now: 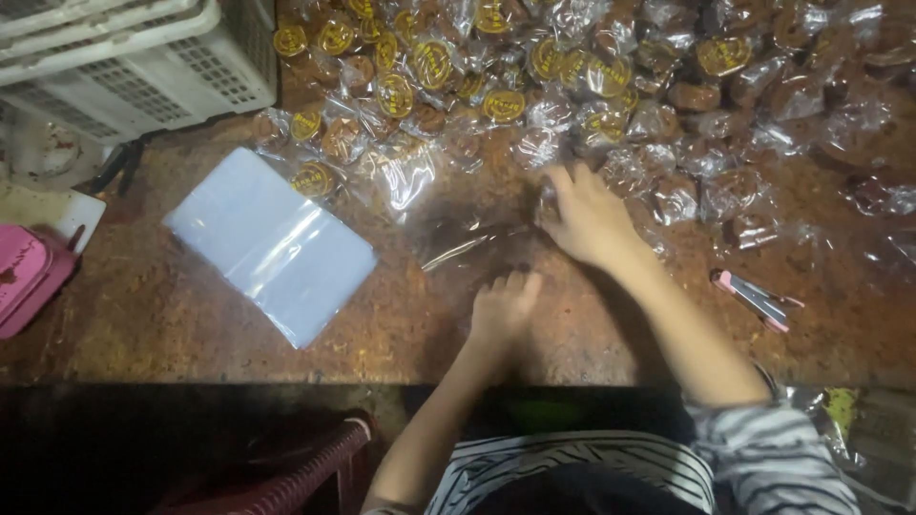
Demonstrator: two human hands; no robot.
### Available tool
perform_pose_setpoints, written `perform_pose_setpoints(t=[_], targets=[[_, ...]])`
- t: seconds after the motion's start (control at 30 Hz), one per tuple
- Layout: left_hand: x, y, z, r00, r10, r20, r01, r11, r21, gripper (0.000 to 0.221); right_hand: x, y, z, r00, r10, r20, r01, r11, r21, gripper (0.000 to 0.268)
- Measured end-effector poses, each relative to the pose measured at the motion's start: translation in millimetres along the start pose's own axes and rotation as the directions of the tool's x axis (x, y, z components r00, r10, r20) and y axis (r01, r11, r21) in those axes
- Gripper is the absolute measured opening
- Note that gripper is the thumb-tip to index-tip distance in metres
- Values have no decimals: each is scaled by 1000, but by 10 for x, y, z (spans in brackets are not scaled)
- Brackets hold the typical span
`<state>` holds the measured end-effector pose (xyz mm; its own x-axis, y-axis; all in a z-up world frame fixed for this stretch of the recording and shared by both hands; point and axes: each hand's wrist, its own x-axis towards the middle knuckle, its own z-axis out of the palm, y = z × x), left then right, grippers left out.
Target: The person packages small bakery items into plastic bags and seals them using a stapler.
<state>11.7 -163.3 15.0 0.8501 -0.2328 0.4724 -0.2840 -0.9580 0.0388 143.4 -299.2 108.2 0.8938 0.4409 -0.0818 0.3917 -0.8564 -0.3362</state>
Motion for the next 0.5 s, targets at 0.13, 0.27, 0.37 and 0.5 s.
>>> perform_pose_setpoints(t=[0.13,0.27,0.37,0.5], targets=[[-336,-163,352,989,123,88,-112,987,-119,16,-424,489,723,965,-157,-210,91,952,-294,33],[-384,-361,114,932,362,15,-353,917,-188,14,-636,774,810,965,-49,-257,134,936,324,38],[-419,-313,171,966,257,12,-252,955,-157,6,-898,942,1059,997,-3,71,-68,214,975,54],[-303,200,-232,998,68,15,-63,974,-218,26,-1274,69,566,722,-142,677,-650,-474,594,16]])
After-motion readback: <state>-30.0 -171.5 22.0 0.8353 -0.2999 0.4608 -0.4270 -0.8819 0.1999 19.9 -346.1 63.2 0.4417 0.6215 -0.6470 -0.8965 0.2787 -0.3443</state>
